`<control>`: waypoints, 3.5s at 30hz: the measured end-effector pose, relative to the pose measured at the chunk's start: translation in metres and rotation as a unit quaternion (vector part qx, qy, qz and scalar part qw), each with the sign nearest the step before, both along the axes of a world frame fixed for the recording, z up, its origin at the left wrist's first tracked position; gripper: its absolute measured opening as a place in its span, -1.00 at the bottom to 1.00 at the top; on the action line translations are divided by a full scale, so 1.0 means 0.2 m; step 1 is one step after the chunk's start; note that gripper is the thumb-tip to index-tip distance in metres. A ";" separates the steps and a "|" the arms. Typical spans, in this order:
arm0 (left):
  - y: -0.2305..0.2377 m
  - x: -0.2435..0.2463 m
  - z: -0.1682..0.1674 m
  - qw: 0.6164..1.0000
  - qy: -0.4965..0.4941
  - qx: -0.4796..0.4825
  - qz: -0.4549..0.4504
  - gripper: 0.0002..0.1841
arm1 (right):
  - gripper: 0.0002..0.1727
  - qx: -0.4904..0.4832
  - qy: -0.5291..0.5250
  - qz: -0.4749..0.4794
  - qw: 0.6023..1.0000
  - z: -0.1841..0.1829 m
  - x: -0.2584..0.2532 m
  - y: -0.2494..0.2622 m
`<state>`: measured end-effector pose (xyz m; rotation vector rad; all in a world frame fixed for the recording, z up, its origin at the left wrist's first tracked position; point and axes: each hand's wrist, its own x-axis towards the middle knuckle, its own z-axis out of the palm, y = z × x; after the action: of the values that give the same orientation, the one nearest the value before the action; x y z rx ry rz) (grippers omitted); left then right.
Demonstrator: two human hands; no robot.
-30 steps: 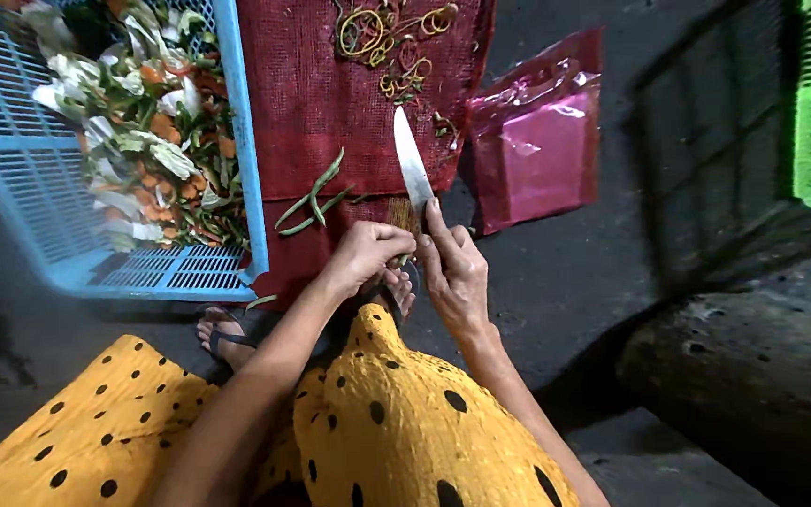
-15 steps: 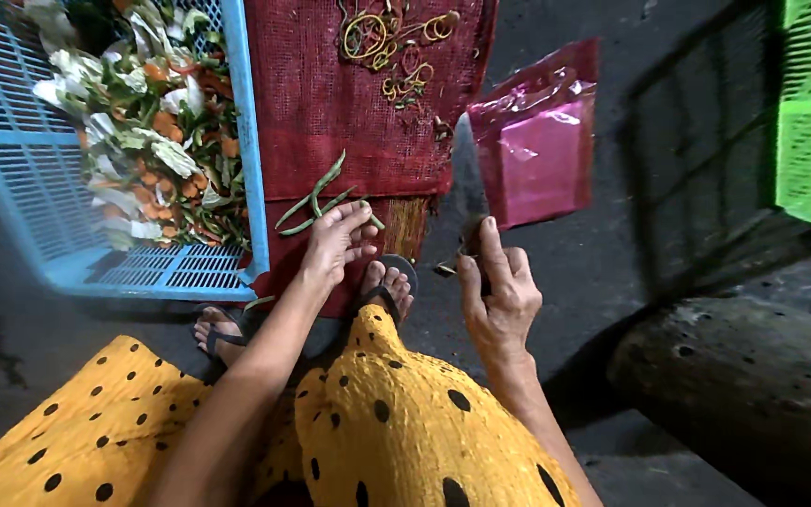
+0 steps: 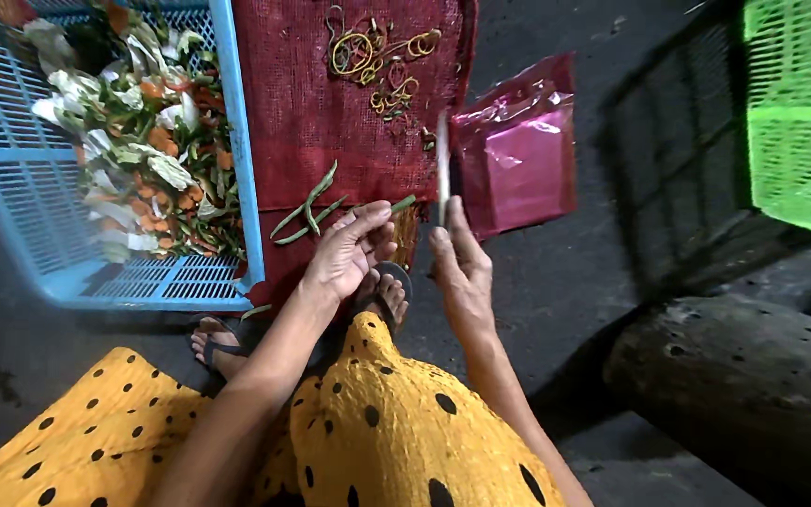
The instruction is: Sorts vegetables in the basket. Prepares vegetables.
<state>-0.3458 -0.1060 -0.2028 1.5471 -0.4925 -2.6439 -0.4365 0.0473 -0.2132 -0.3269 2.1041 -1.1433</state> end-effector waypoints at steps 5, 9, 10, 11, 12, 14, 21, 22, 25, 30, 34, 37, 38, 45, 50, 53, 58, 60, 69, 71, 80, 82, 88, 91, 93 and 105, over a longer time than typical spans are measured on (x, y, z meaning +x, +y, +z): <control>0.00 0.01 0.05 0.998 0.019 -0.056 -0.026 -0.86 | -0.38 -0.085 -0.093 0.040 0.991 0.03 0.01 -0.20; -0.04 0.04 0.09 0.982 0.014 -0.156 -0.107 -0.76 | -0.38 -0.090 -0.035 0.087 0.992 0.01 -0.02 -0.27; -0.05 0.05 0.09 0.971 0.009 -0.197 -0.135 -0.74 | -0.38 -0.084 -0.027 0.099 0.991 0.01 -0.03 -0.27; -0.06 0.05 0.10 0.955 0.003 -0.244 -0.166 -0.73 | -0.38 -0.079 -0.025 0.108 0.991 0.01 -0.03 -0.28; -0.08 0.06 0.11 0.938 -0.006 -0.289 -0.192 -0.72 | -0.38 -0.075 -0.027 0.114 0.990 0.01 -0.03 -0.29; -0.11 0.07 0.11 0.903 -0.026 -0.370 -0.216 -0.73 | -0.37 -0.077 -0.039 0.117 0.989 0.02 -0.02 -0.33; -0.18 0.13 0.20 0.850 -0.101 -0.506 -0.108 -0.73 | -0.35 -0.130 0.000 0.178 0.975 0.10 0.05 -0.61; -0.21 0.16 0.21 0.835 -0.117 -0.528 -0.100 -0.72 | -0.37 -0.131 0.014 0.197 0.972 0.13 0.08 -0.67; -0.28 0.27 0.21 0.797 -0.169 -0.575 -0.075 -0.68 | -0.39 -0.136 0.022 0.265 0.954 0.19 0.15 -0.82; -0.47 0.44 0.09 0.780 -0.224 -0.583 0.041 -0.76 | -0.43 -0.150 0.005 0.329 0.932 0.15 0.31 -1.09; -0.57 0.60 0.03 0.701 -0.405 -0.574 -0.121 -0.69 | -0.43 -0.118 0.201 0.397 0.887 0.15 0.43 -1.17; -0.60 0.70 -0.03 0.713 -0.454 -0.517 -0.138 -0.10 | -0.24 -0.088 0.327 0.423 0.840 0.15 0.48 -1.25; -0.60 0.72 -0.05 0.727 -0.454 -0.511 -0.057 0.00 | -0.17 -0.085 0.344 0.431 0.830 0.15 0.48 -1.27; -0.53 0.52 0.12 0.574 -0.355 -0.736 0.041 -0.39 | -0.27 -0.109 0.337 0.424 0.834 0.12 0.26 -1.36; -0.23 0.23 0.09 0.603 -0.198 -0.755 -0.164 -0.59 | -0.27 -0.101 0.159 0.410 0.893 0.13 -0.14 -1.33; -0.15 0.14 -0.12 0.626 -0.200 -0.718 -0.230 -0.75 | -0.35 -0.179 0.094 0.341 0.918 0.07 -0.32 -1.18; -0.26 0.08 -0.30 0.640 -0.264 -0.590 -0.416 -0.55 | -0.48 -0.195 0.004 0.201 0.960 0.03 -0.38 -0.76; -0.29 0.09 -0.33 0.622 -0.273 -0.588 -0.439 -0.66 | -0.50 -0.158 -0.050 0.133 0.977 -0.01 -0.31 -0.60; -0.27 0.13 -0.18 0.809 -0.067 -0.531 -0.244 -0.74 | -0.47 -0.046 -0.196 0.011 0.979 -0.12 -0.02 -0.34; -0.25 0.14 -0.15 0.811 -0.050 -0.530 -0.243 -0.76 | -0.47 -0.061 -0.229 0.013 0.972 -0.09 -0.02 -0.35; -0.18 0.17 -0.06 0.694 -0.023 -0.646 -0.317 -0.79 | -0.43 -0.135 -0.297 0.011 0.945 -0.07 -0.02 -0.38; -0.19 0.17 -0.07 0.721 -0.006 -0.618 -0.312 -0.79 | -0.44 -0.142 -0.299 0.015 0.943 -0.08 -0.02 -0.37; -0.20 0.11 -0.10 0.860 0.068 -0.451 -0.229 -0.72 | -0.46 -0.166 -0.281 0.059 0.944 -0.06 -0.04 -0.36; -0.20 0.11 -0.10 0.838 0.045 -0.491 -0.231 -0.78 | -0.45 -0.163 -0.267 0.079 0.947 -0.06 -0.04 -0.35; -0.20 0.11 -0.10 0.794 0.045 -0.562 -0.228 -0.80 | -0.45 -0.155 -0.269 0.079 0.947 -0.05 -0.04 -0.36; -0.20 0.11 -0.11 0.809 0.019 -0.526 -0.263 -0.76 | -0.47 -0.117 -0.259 0.057 0.957 -0.06 -0.02 -0.33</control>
<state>-0.3236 -0.1469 -0.2252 1.0167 -2.1446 -1.8810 -0.4407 -0.0189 -0.2255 -0.2225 1.4812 -1.2516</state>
